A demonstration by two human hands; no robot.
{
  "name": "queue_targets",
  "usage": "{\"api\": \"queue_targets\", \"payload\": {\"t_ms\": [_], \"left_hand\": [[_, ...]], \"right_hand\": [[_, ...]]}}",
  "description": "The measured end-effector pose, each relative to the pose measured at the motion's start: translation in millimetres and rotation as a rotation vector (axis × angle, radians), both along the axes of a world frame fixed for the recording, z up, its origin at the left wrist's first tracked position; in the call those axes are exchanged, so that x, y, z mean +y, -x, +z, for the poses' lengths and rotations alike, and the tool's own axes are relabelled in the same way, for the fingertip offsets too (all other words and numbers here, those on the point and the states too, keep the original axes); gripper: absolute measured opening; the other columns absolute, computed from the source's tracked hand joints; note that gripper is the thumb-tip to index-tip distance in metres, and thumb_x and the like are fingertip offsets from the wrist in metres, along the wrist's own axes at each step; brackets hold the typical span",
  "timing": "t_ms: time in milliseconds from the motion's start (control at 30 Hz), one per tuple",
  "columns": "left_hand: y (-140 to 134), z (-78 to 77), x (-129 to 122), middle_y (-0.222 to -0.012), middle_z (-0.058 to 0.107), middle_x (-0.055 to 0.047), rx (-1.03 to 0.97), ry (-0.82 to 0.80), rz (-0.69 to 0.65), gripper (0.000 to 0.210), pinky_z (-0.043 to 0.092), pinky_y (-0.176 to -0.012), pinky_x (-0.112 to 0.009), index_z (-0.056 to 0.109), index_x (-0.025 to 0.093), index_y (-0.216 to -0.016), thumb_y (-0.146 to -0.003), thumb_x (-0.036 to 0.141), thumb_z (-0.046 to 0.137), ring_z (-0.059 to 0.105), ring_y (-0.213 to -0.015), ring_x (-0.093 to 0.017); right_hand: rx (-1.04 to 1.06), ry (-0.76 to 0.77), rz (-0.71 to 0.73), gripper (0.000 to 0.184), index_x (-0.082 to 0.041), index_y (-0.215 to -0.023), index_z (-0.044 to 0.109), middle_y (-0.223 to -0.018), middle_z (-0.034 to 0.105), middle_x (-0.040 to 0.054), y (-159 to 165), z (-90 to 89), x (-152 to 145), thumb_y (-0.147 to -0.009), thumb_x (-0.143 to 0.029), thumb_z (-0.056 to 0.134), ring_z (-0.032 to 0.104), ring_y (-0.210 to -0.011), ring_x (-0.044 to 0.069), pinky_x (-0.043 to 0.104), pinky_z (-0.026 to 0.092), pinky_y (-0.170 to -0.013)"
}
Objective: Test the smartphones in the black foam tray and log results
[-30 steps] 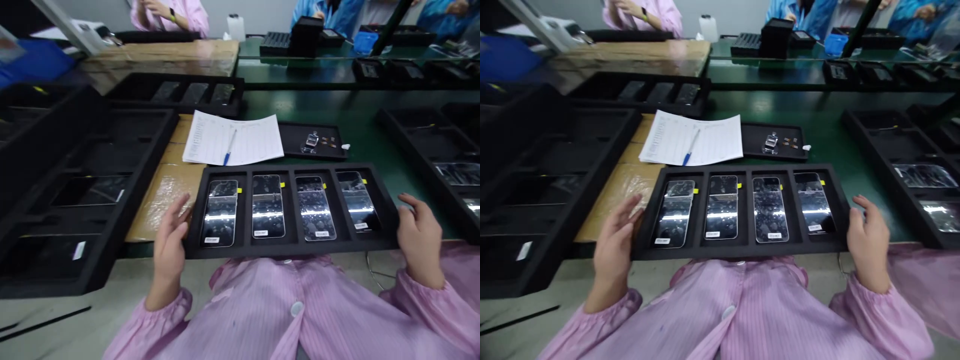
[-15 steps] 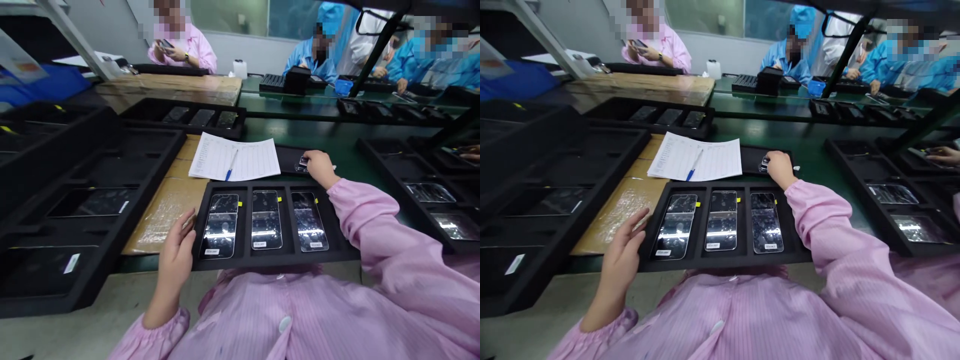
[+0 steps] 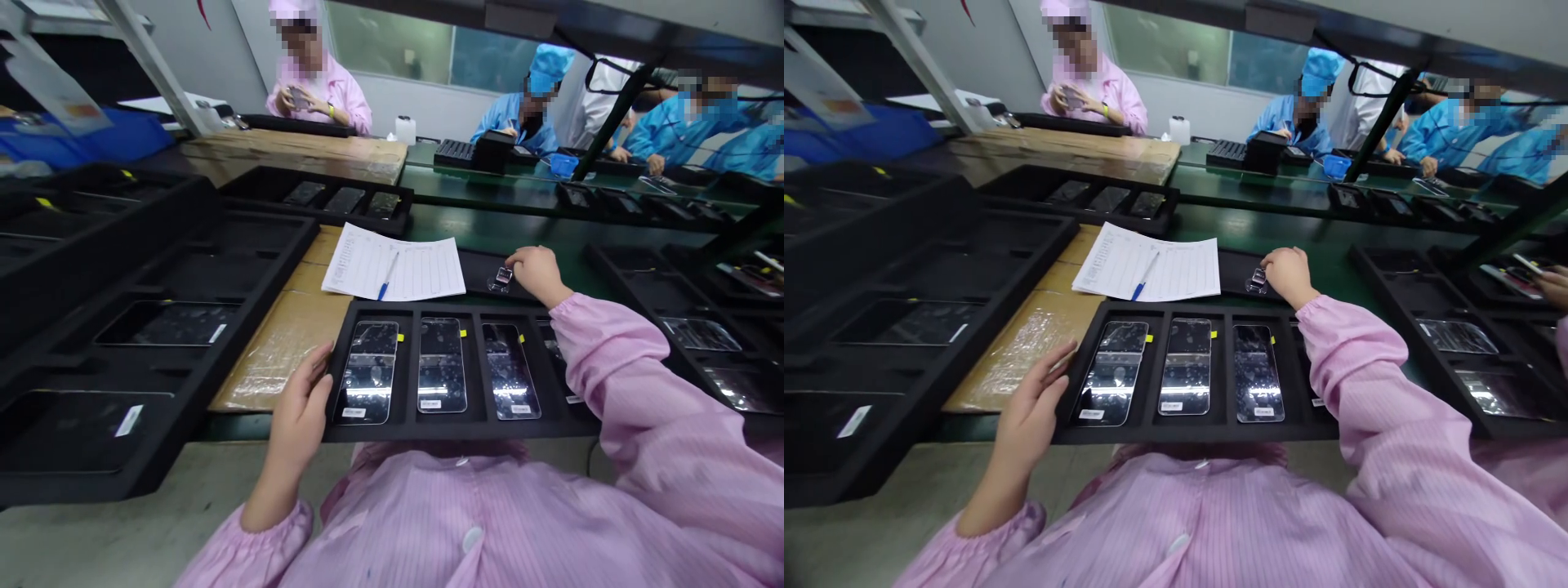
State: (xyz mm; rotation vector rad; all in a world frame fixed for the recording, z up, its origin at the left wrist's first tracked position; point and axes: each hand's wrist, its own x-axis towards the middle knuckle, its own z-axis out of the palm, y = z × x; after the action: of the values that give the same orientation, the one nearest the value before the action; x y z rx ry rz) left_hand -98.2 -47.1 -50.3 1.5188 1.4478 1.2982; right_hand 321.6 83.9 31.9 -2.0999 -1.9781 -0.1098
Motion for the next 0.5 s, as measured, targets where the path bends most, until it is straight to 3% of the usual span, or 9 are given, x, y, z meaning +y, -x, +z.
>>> {"api": "queue_targets", "payload": {"t_ms": [67,167,267,333,400,500], "left_hand": [[0.0,0.4,0.3,-0.145,0.059,-0.012,-0.003,0.0,-0.002,0.049,0.037,-0.121,-0.054,0.061,0.021,-0.134,-0.09,0.043,0.056,0.056,-0.135,-0.031],[0.4,1.1,0.5,-0.145,0.059,-0.012,0.005,0.001,0.002,0.05,0.035,-0.122,-0.054,0.061,0.021,-0.134,-0.09,0.044,0.056,0.055,-0.135,-0.031],[1.0,1.3,0.0,-0.146,0.059,-0.013,-0.001,0.006,-0.005,0.051,0.035,-0.122,-0.054,0.06,0.02,-0.135,-0.09,0.046,0.056,0.055,-0.136,-0.031],[1.3,1.2,-0.2,-0.146,0.058,-0.013,-0.017,0.011,-0.011,0.051,0.036,-0.121,-0.053,0.06,0.02,-0.134,-0.09,0.046,0.056,0.055,-0.136,-0.031],[1.3,1.3,-0.1,-0.146,0.059,-0.013,-0.049,0.016,-0.009,0.05,0.036,-0.121,-0.052,0.061,0.02,-0.133,-0.09,0.045,0.058,0.055,-0.135,-0.031],[-0.6,4.1,-0.3,-0.143,0.062,-0.012,-0.152,0.029,0.009,0.049,0.035,-0.121,-0.052,0.064,0.02,-0.128,-0.086,0.044,0.063,0.057,-0.133,-0.031]], "right_hand": [[0.011,0.013,0.004,0.044,-0.013,-0.101,0.081,-0.113,0.078,0.0116,0.4,4.9,0.0,-0.08,-0.005,0.044,0.068,-0.114,0.027,0.041,0.041,-0.111],[0.034,0.039,0.029,0.047,-0.011,-0.111,0.078,-0.119,0.076,0.0118,-0.3,28.2,-12.6,-0.076,-0.005,0.047,0.069,-0.114,0.027,0.035,0.048,-0.105],[0.063,-0.077,0.052,0.057,-0.011,-0.137,0.064,-0.142,0.063,0.0111,-5.2,57.8,-56.8,-0.082,-0.011,0.048,0.06,-0.129,0.026,0.037,0.045,-0.111],[0.126,-0.28,0.057,0.05,-0.02,-0.137,0.064,-0.138,0.067,0.0077,-15.7,64.9,-102.7,-0.09,-0.028,0.05,0.064,-0.122,0.028,0.042,0.048,-0.107],[0.164,-0.354,-0.046,0.043,-0.027,-0.127,0.071,-0.125,0.073,0.0073,-34.1,54.3,-152.5,-0.091,-0.039,0.05,0.07,-0.106,0.03,0.045,0.053,-0.095],[0.212,-0.315,-0.314,0.028,-0.036,-0.105,0.076,-0.096,0.078,0.0081,-66.7,14.3,-214.2,-0.086,-0.044,0.058,0.072,-0.078,0.032,0.048,0.054,-0.069]]}}
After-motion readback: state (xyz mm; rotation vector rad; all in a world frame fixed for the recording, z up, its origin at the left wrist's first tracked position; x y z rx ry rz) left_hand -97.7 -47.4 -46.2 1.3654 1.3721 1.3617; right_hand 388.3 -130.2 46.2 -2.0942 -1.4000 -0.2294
